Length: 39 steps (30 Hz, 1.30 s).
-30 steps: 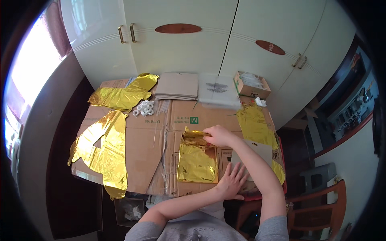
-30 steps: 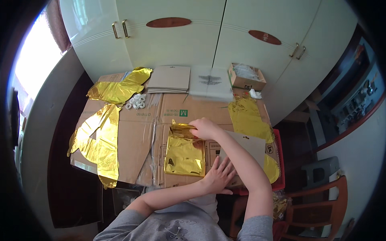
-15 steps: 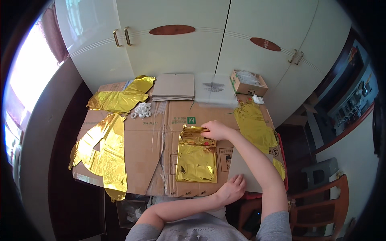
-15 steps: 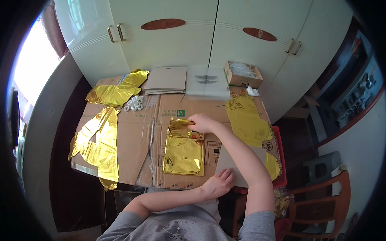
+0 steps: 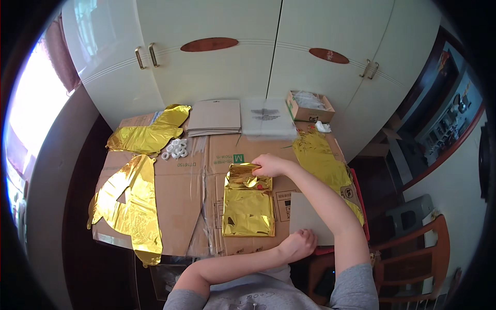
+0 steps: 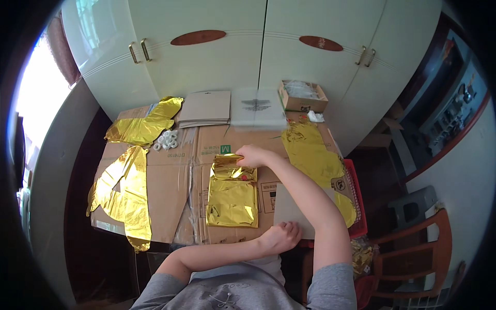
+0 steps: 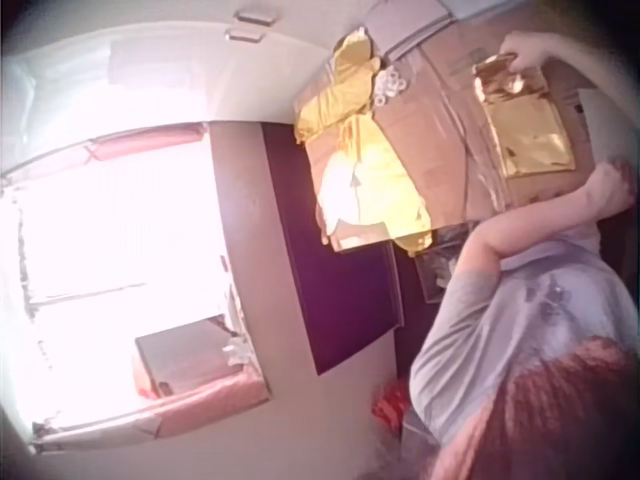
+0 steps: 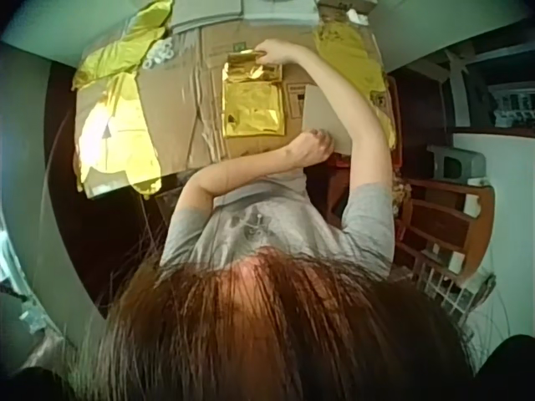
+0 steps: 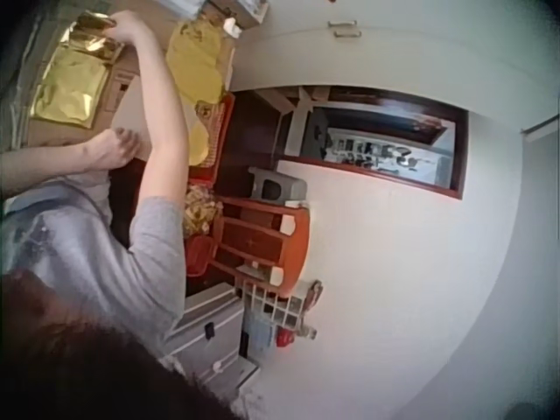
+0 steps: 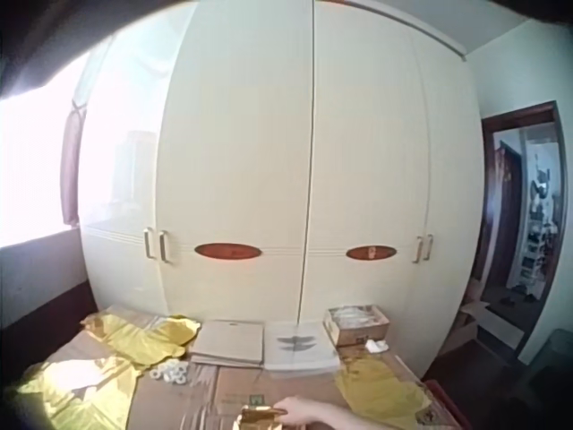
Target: Packaging gold foil decorations by folding them and inserting them into plastic sleeves with cardboard inserts.
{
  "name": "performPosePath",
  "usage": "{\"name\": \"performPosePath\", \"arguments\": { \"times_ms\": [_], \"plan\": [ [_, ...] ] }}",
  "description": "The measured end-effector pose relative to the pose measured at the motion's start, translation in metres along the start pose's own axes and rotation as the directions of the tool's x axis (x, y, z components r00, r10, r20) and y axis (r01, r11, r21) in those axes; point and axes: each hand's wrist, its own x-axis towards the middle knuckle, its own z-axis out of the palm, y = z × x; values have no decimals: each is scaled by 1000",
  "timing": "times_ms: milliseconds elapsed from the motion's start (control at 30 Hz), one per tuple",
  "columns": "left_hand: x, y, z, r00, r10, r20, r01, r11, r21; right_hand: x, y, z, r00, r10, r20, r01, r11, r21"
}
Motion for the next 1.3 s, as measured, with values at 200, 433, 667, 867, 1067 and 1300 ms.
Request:
{"name": "performPosePath", "arguments": {
  "times_ms": [200, 433, 667, 867, 1067, 1300],
  "plan": [
    [-48, -12, -61, 917, 127, -379, -101, 991, 88, -5, 2, -3, 1000, -10, -5, 10, 1000, -8],
    [-160, -31, -98, 951, -7, -309, 55, 988, 147, -13, -7, -5, 1000, 17, -5, -17, 999, -46],
    [-190, -45, -56, 968, -186, -169, 194, 980, 32, -17, -12, -1, 999, 15, -52, -16, 1000, -17],
    [-169, -48, -61, 951, -310, 12, 308, 941, -141, -27, -16, 0, 995, 31, -93, -31, 1000, 7],
    [-134, -83, -43, 939, -341, 35, 343, 938, -58, -25, -14, 2, 991, 0, -131, 3, 1000, 18],
    [-129, -86, -32, 895, -442, 68, 444, 895, -29, -29, -17, 2, 993, 33, -112, -25, 997, 76]
  ]
}}
